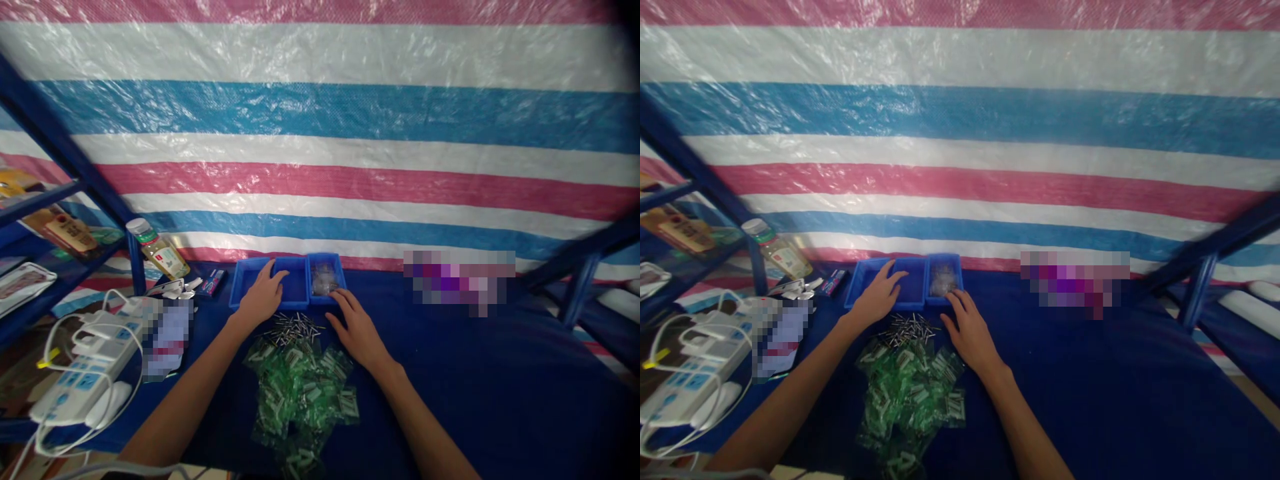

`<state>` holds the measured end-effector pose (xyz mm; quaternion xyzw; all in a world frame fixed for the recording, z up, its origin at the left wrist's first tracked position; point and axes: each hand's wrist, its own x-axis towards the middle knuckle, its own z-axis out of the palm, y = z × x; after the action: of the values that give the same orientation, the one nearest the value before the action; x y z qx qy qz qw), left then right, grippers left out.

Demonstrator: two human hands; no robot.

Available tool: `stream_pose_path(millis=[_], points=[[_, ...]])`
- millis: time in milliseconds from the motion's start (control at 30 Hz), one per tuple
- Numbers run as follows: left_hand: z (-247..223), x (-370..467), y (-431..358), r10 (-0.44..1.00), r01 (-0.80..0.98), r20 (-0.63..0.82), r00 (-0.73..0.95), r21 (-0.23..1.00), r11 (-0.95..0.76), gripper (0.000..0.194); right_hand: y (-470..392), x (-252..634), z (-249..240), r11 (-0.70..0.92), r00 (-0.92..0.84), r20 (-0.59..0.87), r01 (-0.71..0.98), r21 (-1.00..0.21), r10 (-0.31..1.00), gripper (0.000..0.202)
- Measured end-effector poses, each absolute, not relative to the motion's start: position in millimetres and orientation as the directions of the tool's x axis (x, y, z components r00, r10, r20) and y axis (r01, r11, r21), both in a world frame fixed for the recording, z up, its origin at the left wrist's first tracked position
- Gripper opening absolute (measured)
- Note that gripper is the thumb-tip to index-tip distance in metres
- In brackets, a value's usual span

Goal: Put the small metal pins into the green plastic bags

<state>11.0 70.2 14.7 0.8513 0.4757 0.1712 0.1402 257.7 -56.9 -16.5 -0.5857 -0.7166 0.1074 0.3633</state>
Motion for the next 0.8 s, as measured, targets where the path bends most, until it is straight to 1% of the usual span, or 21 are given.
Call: stream_pose_path(millis=[200,300,400,500,567,667,733,800], points=[[15,9,76,0.870,0.766,0.202,0.450,0.414,-0.493,0.067,-56,261,-16,0.267,0.006,0.408,0.746,-0.610,0.913,0.034],[17,10,76,0.880,0.778,0.205,0.429,0.411,-0.475,0.071,-55,264,-17,0.250,0.050,0.419,0.736,-0.629,0.907,0.029],[25,15,72,0.886,0.812,0.235,0.400,0.356,-0.462,0.065,-55,266,-18,0.245,0.086,0.430,0.715,-0.655,0.899,0.027],[41,30,65,0.849,0.838,0.380,0.368,0.260,-0.480,0.051,-55,266,-18,0.247,0.118,0.448,0.696,-0.674,0.886,0.026],[52,45,66,0.787,0.795,0.429,0.443,0.218,-0.566,0.044,-56,266,-19,0.251,0.128,0.456,0.692,-0.677,0.881,0.025],[58,70,81,0.716,0.705,0.348,0.606,0.182,-0.685,0.043,-58,267,-20,0.245,0.127,0.457,0.703,-0.668,0.881,0.024],[57,85,98,0.704,0.693,0.286,0.650,0.157,-0.704,0.044,-60,267,-21,0.238,0.123,0.450,0.711,-0.662,0.885,0.024],[55,96,117,0.692,0.674,0.211,0.690,0.160,-0.721,0.043,-63,267,-21,0.225,0.121,0.433,0.714,-0.663,0.893,0.024]])
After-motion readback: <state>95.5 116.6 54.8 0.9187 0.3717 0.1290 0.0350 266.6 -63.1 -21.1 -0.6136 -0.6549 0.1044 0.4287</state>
